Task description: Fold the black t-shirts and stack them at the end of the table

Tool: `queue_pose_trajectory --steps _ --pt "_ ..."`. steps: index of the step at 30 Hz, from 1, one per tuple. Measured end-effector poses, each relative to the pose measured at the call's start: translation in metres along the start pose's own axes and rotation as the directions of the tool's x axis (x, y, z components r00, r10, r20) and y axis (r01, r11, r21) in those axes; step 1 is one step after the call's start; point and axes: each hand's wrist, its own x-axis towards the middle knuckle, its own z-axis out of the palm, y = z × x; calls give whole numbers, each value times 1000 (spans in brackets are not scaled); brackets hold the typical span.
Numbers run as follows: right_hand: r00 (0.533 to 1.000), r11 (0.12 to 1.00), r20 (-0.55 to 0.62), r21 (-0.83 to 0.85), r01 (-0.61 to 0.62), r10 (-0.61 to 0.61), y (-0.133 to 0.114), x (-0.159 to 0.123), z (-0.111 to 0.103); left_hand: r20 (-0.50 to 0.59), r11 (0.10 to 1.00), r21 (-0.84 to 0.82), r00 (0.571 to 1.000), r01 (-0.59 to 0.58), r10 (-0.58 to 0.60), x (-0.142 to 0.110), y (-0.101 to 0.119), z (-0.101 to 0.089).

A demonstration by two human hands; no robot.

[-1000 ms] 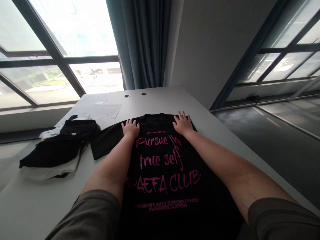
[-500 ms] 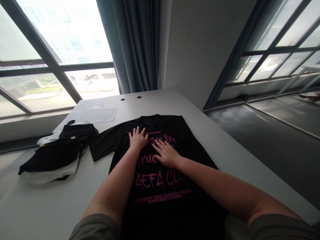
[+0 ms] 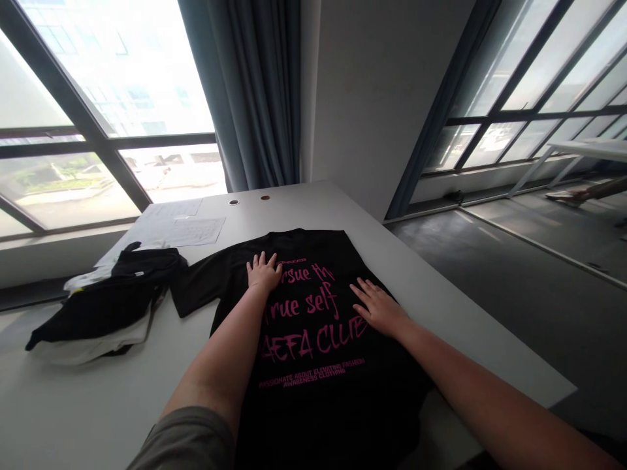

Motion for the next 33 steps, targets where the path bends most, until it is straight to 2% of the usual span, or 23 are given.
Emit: queue_pose_trajectory --steps 5,9,13,16,18,23,28,33 --pt "996 995 -23 -44 -92 91 5 -15 -2 86 998 30 995 -47 44 7 -7 -2" --pt "991 990 -39 -42 -132 131 5 -20 -3 92 998 29 994 -59 56 5 -12 -5" --pt "987 990 -83 -27 -140 137 4 -22 -3 43 993 7 992 -118 118 -12 -21 -9" --pt "974 986 -155 11 -165 165 4 -23 -5 54 973 12 971 -232 231 -32 -40 -14" --pt "963 982 -197 40 -182 186 5 -23 -6 77 967 38 966 -250 247 -45 -55 -17" --pt "961 977 -178 34 -211 214 9 -20 -5 65 976 69 977 -207 203 -63 -76 -23" --pt "950 952 -73 -8 -306 304 22 -20 -1 -41 981 110 986 -159 164 -71 -70 -25" --pt "930 932 -60 4 -363 363 36 -21 3 -78 983 181 995 -43 58 -88 -63 -22"
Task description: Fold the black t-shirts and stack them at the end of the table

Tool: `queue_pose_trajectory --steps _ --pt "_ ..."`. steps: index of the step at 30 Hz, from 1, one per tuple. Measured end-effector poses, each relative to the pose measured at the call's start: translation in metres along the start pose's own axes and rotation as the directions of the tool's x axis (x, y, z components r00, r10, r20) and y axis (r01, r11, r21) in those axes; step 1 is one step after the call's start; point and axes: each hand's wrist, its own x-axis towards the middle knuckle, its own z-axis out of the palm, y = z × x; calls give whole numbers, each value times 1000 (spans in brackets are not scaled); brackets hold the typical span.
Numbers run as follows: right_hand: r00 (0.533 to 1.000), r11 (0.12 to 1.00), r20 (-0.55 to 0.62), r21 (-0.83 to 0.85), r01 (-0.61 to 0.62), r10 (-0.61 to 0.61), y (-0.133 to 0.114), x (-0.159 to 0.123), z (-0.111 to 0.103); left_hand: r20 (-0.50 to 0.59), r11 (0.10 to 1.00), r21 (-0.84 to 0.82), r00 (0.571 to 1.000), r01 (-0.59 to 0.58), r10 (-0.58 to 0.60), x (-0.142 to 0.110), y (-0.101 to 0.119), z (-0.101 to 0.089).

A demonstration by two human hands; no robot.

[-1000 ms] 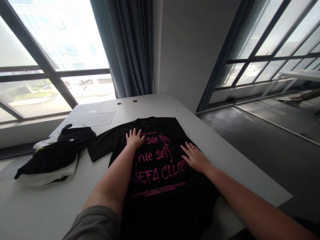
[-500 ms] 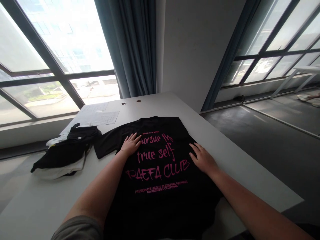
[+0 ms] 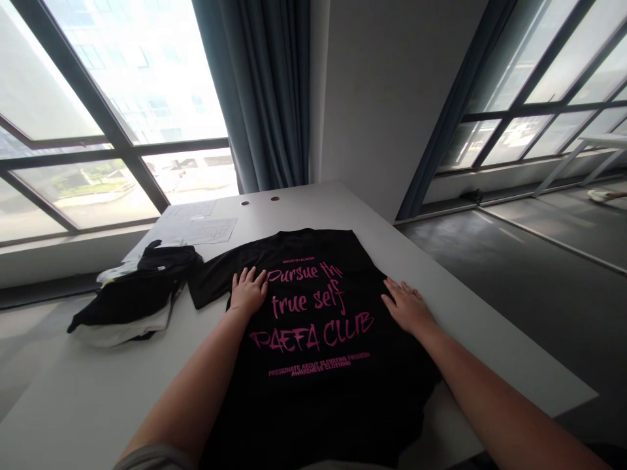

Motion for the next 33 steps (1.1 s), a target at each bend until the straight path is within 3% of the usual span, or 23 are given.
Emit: queue_pose_trajectory --steps 5,14,20,26,29,33 --pt "1000 1000 -23 -10 3 -3 8 5 4 87 1000 -4 996 19 -18 -21 0 0" --pt "998 999 -43 2 -47 47 22 4 4 126 981 -48 973 -190 194 -65 -27 -4" --pt "983 980 -45 74 182 -179 29 29 -9 118 971 -95 966 -219 229 -85 -35 -7" --pt "975 978 83 25 205 -206 21 61 -12 100 972 -106 970 -211 222 -82 -34 -9" --pt "982 982 16 14 186 -187 22 61 -4 99 970 -121 969 -213 226 -82 -35 -8" --pt "961 973 -187 76 220 -203 29 57 2 61 959 -154 966 -238 249 -82 -37 -6"
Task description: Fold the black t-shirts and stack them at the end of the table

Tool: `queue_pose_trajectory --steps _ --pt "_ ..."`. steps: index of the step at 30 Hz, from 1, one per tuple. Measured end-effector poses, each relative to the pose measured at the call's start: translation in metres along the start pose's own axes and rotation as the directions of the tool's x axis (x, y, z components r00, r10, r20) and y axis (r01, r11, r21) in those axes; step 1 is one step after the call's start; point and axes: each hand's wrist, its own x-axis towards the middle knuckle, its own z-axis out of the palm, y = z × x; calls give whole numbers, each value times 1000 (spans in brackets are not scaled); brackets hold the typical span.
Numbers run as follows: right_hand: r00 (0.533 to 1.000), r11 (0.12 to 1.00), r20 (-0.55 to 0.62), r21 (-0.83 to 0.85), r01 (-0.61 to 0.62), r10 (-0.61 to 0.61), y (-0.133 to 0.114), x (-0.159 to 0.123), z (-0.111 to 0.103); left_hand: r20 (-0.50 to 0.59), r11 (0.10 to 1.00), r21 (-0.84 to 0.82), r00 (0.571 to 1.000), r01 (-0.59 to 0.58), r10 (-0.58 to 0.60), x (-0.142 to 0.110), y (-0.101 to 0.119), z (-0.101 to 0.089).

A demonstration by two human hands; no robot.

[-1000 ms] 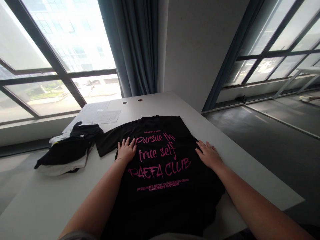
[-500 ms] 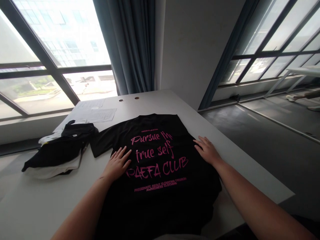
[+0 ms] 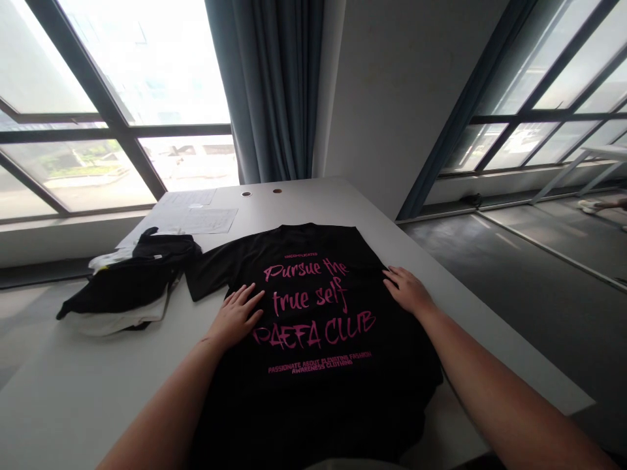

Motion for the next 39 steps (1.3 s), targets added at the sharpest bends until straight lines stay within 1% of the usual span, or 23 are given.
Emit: queue_pose_trajectory --steps 2,4,6,7,9,11,13,16,19,22,24,26,27,29,30,32,33,35,37,39 --pt "993 992 -63 66 106 -102 1 0 -4 -22 1000 -15 1000 -15 15 0 -1 1" --pt "980 977 -78 99 189 -182 -2 3 -9 -34 999 -27 999 -22 21 0 -2 1" --pt "976 972 -35 84 219 -217 -8 5 -12 -39 999 -33 999 -22 21 0 -2 2" --pt "976 974 11 64 219 -220 -11 6 -13 -41 999 -33 999 -20 18 0 -3 2" --pt "969 979 142 13 201 -201 -17 6 -10 -44 999 -31 999 -14 13 0 -3 3" --pt "951 984 265 -39 174 -158 -21 5 -6 -50 999 -32 999 -13 12 0 -3 4" --pt "939 988 329 -79 132 -99 -21 3 -4 -56 999 -34 998 -15 13 0 -3 5" --pt "930 991 366 -110 74 -29 -18 0 -6 -56 999 -34 998 -18 16 0 -4 6" --pt "921 992 389 -118 46 3 -15 -5 -11 -51 999 -36 998 -23 22 0 -4 5" --pt "935 992 351 -124 3 41 -14 -7 -14 -36 999 -36 999 -16 15 0 -2 2" --pt "957 992 281 -121 -38 71 -15 -4 -17 -24 999 -37 1000 -10 9 0 -1 0" --pt "982 993 174 -106 -56 74 -18 6 -18 -19 999 -41 1000 -5 5 0 0 -1" --pt "991 994 118 -97 -44 55 -20 14 -19 -18 999 -44 1000 -5 4 0 0 -1" --pt "999 997 43 -77 23 -20 -28 35 -19 -19 999 -48 1000 -4 4 1 1 -1" --pt "997 996 42 -69 64 -62 -33 47 -18 -21 999 -49 1000 -4 3 1 1 0" --pt "988 992 113 -57 114 -107 -46 75 -14 -26 999 -51 1000 -1 0 1 1 0" --pt "976 991 185 -54 124 -112 -54 89 -11 -27 999 -52 1000 0 -2 0 1 0" --pt "938 991 332 -48 121 -99 -69 113 -3 -22 999 -51 1000 2 -3 0 2 -2" --pt "910 996 413 -52 67 -40 -83 129 9 -12 999 -49 1000 3 -4 0 3 -4" --pt "903 997 428 -78 -6 39 -92 136 22 -4 999 -48 1000 6 -6 -1 3 -6"
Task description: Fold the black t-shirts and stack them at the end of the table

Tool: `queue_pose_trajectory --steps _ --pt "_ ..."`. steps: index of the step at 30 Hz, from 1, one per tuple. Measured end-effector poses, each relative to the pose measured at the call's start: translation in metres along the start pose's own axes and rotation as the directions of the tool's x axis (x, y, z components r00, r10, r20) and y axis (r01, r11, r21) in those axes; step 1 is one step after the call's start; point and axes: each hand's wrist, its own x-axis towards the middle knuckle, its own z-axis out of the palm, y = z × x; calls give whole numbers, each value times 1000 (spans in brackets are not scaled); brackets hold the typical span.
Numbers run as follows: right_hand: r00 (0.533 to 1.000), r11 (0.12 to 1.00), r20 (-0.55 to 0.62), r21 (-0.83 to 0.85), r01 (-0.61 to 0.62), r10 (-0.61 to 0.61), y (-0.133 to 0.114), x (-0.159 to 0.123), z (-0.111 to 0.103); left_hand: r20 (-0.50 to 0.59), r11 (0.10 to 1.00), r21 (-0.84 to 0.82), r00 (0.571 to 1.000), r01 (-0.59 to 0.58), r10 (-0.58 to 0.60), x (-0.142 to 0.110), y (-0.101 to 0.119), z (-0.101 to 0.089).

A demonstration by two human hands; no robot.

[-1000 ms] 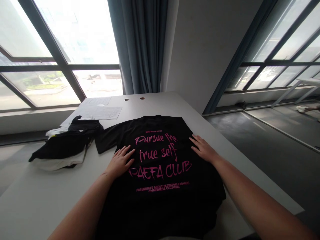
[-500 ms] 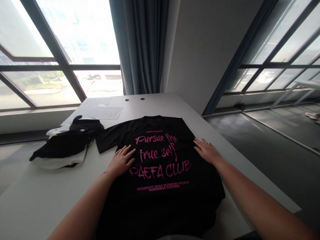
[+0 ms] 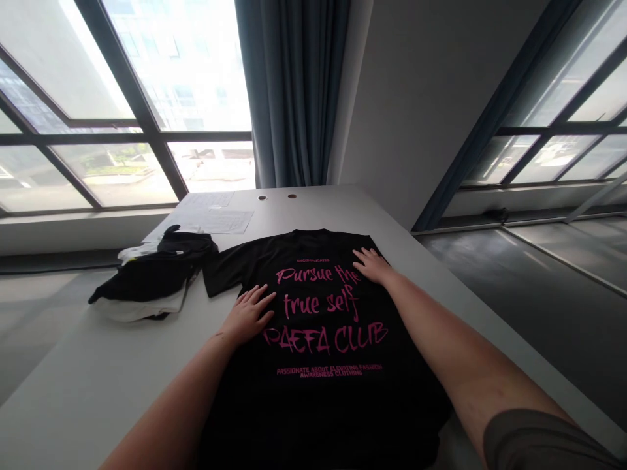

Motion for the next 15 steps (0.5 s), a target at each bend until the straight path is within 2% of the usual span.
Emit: queue_pose_trajectory --steps 3,6,10,15 --pt "998 998 -13 -24 -59 58 -5 3 17 13 1000 8 1000 3 -3 -2 -1 1" --pt "996 998 -71 -32 -53 51 -3 -1 28 35 1000 29 999 -7 5 -7 1 6" --pt "990 1000 -139 -18 -5 2 0 -5 29 36 997 71 999 2 -5 -14 13 14" --pt "993 1000 -117 -11 25 -26 3 -5 28 5 995 90 999 45 -45 -23 30 18"
